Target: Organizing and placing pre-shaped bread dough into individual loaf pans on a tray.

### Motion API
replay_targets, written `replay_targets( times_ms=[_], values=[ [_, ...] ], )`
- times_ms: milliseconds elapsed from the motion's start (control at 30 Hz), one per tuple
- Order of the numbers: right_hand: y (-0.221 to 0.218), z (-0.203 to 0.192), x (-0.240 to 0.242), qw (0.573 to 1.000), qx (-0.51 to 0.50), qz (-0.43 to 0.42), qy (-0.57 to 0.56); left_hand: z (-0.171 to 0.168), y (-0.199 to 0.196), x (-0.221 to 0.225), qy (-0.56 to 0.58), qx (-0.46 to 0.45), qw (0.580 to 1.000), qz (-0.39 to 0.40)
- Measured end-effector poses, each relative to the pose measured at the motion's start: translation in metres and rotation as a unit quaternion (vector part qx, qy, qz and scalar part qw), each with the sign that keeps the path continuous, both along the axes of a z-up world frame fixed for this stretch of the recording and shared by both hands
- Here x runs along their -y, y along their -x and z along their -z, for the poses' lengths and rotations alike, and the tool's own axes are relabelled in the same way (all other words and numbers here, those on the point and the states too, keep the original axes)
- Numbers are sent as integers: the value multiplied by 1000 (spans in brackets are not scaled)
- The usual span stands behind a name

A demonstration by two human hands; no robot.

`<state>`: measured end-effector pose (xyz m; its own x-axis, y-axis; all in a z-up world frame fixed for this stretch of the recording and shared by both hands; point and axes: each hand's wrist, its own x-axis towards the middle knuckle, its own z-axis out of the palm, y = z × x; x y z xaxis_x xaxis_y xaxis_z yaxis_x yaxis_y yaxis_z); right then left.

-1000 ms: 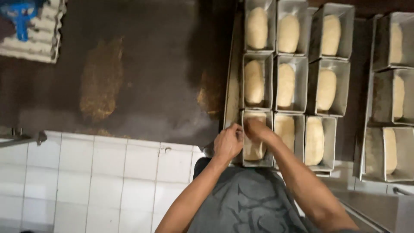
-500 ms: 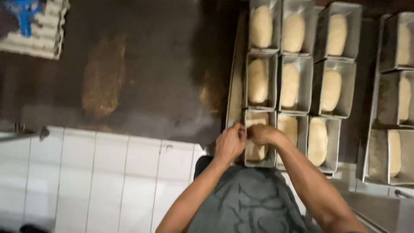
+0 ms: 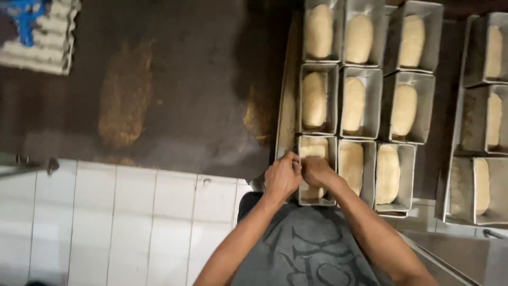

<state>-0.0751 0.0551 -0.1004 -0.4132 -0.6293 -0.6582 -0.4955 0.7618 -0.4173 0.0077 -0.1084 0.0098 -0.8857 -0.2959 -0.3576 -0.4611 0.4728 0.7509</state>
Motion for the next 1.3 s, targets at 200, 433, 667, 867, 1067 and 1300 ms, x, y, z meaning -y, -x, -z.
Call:
replay_targets(
  times_ms=[200, 433, 667, 867, 1067, 1300],
  values=[
    [53, 17, 9, 999, -14, 25, 40, 5, 17, 2, 23, 10, 1000, 13],
    [51, -55, 31, 995, -41, -40, -83, 2, 3, -1, 6, 5, 1000, 11],
    [32, -27, 20, 956, 0, -265, -129, -1, 0, -2, 11, 17, 1000, -1],
    [-16, 52, -35, 935, 2, -341, -98, 0, 9, -3, 17, 12, 1000, 10],
    [-41, -1, -32, 991, 72, -97, -55, 10, 1, -5, 24, 35, 999, 15],
    [-27, -28, -10, 993, 93, 46, 57, 0, 13, 1, 16, 59, 997, 44]
  ],
)
